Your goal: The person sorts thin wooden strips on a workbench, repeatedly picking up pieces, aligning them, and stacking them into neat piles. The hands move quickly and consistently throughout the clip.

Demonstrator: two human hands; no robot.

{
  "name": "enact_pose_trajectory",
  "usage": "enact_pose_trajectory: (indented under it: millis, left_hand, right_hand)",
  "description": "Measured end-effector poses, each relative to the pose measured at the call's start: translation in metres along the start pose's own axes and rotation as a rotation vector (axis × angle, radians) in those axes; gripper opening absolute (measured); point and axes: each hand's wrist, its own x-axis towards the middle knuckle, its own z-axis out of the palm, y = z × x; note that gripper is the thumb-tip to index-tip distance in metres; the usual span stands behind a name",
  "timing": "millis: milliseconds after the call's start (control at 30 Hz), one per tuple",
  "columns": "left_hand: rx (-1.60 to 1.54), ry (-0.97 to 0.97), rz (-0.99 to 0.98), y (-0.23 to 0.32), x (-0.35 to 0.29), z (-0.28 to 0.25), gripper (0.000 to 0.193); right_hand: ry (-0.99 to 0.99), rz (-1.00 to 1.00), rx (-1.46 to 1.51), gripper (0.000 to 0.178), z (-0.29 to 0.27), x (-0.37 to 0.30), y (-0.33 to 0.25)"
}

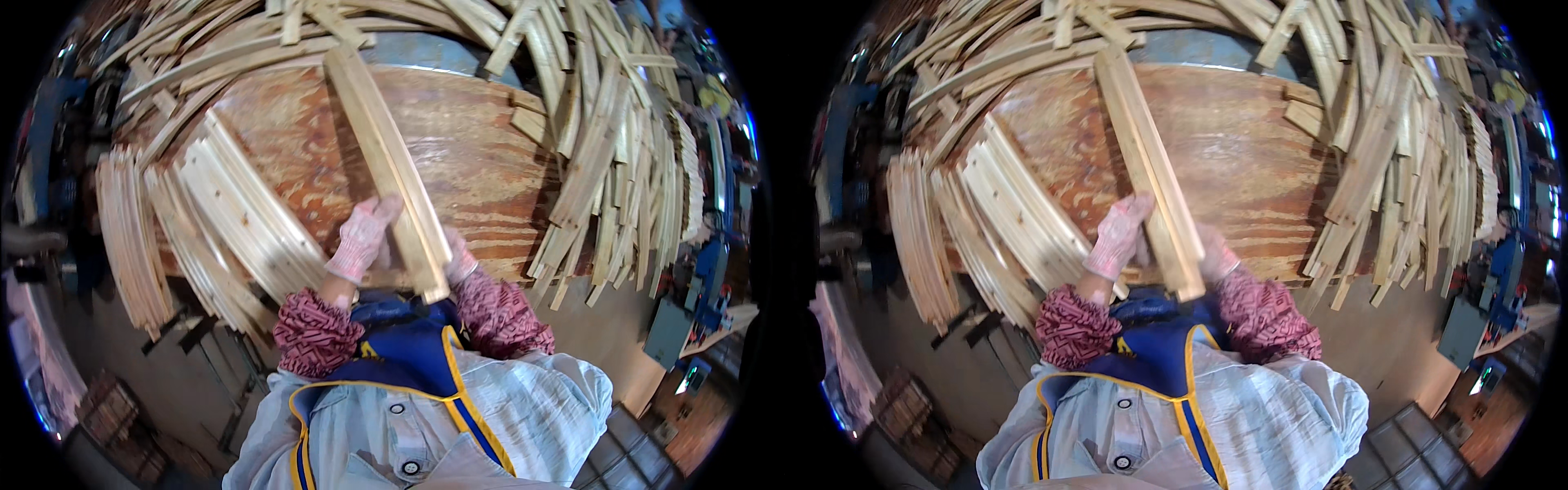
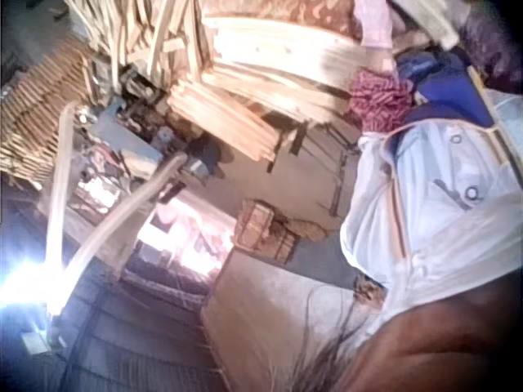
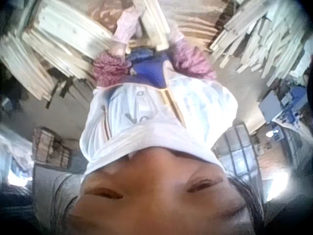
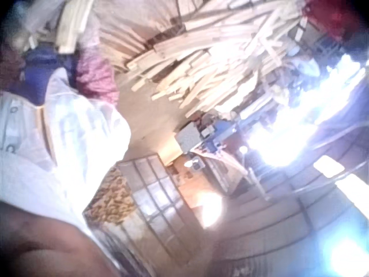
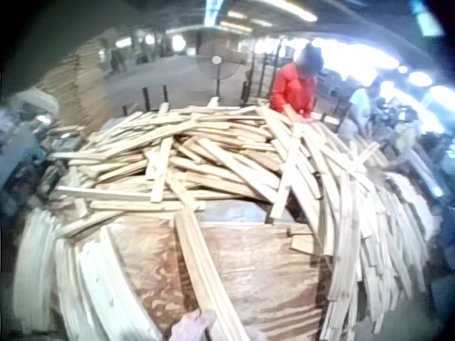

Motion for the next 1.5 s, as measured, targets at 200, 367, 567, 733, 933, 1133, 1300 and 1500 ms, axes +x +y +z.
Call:
enact_pose_trajectory:
  millis: [200, 367, 567, 733, 933, 1133, 1300, 1500]
  left_hand:
    - [-0.618, 0.443, -0.137, -0.068, 0.017, -0.011, 0.046]
    - [-0.96, 0.457, -0.081, -0.087, 0.009, -0.01, 0.048]
    - [-1.148, 0.468, -0.044, -0.096, -0.001, -0.021, 0.037]
    - [-1.21, 0.353, -0.095, -0.079, -0.01, -0.028, 0.029]
    - [-1.04, 0.367, 0.057, -0.086, -0.03, -0.039, 0.032]
    - [-0.784, 0.825, 0.096, -0.107, -0.067, -0.031, 0.044]
    - [-0.681, 0.818, 0.251, -0.13, -0.118, -0.056, 0.042]
    - [0.025, 1.269, 0.176, -0.194, -0.218, -0.163, 0.037]
  right_hand:
    - [0.043, 0.128, -0.202, 0.03, 0.001, 0.05, 0.03]
    - [0.241, 0.386, -0.586, 0.036, -0.025, 0.065, 0.048]
    - [0.272, 0.227, -1.161, 0.088, 0.02, 0.063, -0.036]
    - [0.376, 0.321, -1.418, 0.115, 0.079, 0.095, -0.002]
    - [0.173, 0.243, -0.774, 0.095, 0.05, 0.064, -0.046]
    - [-0.159, 0.455, -0.367, 0.074, 0.018, 0.01, -0.005]
    - [-0.474, 0.214, -0.939, 0.065, 0.107, 0.068, -0.025]
    - [-0.235, -0.009, -1.127, 0.074, 0.185, 0.14, -0.035]
